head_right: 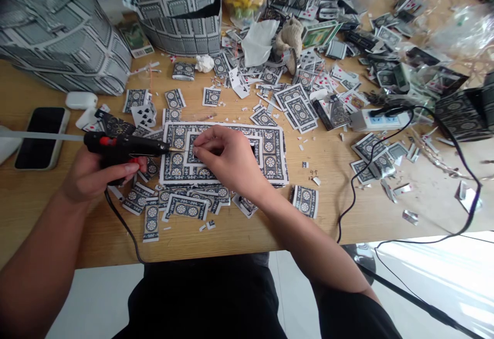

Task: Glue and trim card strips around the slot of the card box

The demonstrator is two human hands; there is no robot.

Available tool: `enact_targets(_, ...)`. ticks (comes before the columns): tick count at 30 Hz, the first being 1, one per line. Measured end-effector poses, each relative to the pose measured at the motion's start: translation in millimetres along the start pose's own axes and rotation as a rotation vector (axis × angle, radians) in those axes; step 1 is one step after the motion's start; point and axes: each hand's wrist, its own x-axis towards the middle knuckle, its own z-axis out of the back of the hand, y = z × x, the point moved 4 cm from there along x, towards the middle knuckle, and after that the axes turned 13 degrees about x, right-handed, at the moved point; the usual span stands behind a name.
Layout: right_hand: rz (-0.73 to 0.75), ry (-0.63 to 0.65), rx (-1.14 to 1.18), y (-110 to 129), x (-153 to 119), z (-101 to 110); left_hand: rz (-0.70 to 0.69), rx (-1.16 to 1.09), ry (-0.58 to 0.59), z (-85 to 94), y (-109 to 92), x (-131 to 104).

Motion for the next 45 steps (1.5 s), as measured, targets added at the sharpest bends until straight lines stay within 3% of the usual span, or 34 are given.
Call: enact_targets(45,0.016,-0.010,0.000,-0.7,0.6,0.3,0.012,-0.019,0.003,0.3,5.5,1.1)
